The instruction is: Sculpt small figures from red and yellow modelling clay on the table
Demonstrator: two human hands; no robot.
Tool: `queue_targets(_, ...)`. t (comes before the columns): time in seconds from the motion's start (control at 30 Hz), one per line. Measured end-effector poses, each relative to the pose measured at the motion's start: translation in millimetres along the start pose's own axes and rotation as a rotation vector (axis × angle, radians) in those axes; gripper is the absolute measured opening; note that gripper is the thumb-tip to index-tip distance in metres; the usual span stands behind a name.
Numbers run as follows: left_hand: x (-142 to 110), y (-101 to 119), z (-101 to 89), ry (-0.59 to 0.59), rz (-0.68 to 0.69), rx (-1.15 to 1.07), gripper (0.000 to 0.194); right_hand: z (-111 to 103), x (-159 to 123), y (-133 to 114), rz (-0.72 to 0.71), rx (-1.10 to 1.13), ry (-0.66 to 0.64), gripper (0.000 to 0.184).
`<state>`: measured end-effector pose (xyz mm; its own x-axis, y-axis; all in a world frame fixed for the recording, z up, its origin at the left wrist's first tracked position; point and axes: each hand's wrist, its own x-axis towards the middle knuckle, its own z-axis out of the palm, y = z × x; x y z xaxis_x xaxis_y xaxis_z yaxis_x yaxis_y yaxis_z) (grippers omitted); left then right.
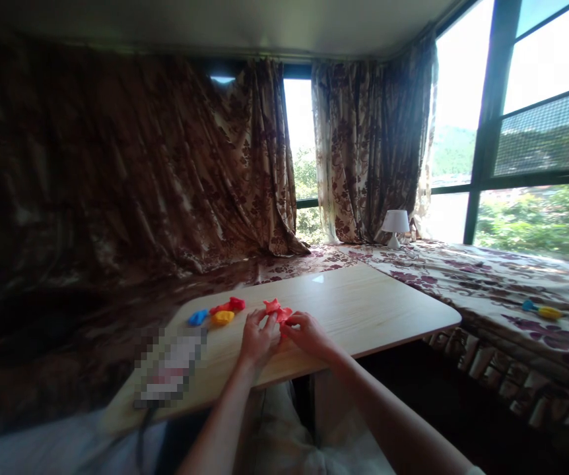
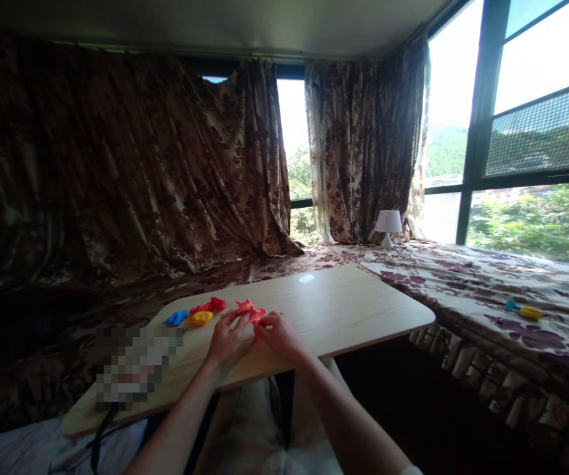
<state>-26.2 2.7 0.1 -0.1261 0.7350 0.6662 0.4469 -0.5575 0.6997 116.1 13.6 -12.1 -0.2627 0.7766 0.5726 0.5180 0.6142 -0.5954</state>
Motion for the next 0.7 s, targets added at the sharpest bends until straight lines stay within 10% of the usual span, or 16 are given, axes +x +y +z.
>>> queue_targets(0.7,-2,-5,2.5,-0.083,-0.020,0.079,0.016,-2,4,12,0.103,0.346,0.184,0.027)
